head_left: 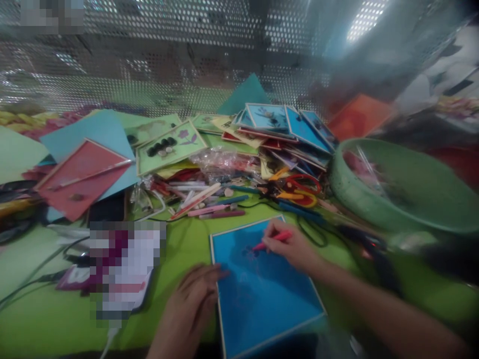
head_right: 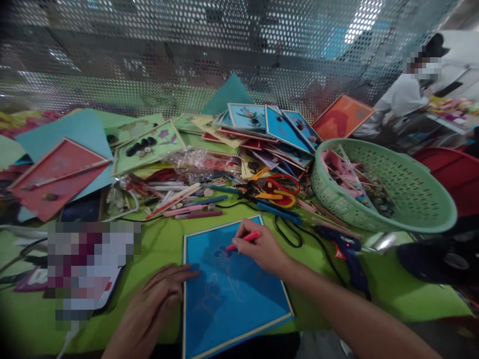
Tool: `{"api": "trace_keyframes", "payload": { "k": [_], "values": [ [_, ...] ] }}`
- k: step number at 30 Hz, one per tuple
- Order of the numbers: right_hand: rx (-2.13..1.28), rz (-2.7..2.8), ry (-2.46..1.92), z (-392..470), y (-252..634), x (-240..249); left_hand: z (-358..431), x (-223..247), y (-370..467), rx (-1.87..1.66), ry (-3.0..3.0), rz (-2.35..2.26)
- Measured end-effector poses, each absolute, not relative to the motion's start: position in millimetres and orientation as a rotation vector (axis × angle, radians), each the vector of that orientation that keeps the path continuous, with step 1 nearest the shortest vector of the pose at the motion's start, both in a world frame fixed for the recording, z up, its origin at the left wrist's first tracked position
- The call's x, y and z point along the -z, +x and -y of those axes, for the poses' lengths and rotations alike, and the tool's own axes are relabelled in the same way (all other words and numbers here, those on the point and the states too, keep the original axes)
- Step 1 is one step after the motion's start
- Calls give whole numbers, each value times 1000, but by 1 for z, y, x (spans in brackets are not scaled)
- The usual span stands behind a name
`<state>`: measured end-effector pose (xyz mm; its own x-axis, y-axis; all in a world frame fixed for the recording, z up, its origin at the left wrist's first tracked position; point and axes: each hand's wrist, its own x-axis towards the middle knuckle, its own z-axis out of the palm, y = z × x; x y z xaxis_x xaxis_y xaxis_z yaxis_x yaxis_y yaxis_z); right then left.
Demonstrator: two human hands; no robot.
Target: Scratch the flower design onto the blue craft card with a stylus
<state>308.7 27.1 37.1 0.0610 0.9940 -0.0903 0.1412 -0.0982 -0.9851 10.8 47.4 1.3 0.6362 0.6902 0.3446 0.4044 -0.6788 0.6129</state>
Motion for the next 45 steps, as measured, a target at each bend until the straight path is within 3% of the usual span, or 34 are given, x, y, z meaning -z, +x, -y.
{"api": "trace_keyframes", "payload": {
  "k": [9, 19, 36, 45],
  "values": [
    [-1163, 1247, -1407, -27, 309, -36, -47, -12, 14, -807, 2389, -877],
    [-1150, 1249, -1390, -28, 309, -33, -44, 17, 13, -849, 2318, -895],
    [-1161, 1223, -1370, -29, 311, -27, -45, 0, 17, -825, 2304, -874],
    [-1088, 1220, -1237, -26, 314, -29, -37, -2, 14, -814, 1944, -1095]
  ]
}}
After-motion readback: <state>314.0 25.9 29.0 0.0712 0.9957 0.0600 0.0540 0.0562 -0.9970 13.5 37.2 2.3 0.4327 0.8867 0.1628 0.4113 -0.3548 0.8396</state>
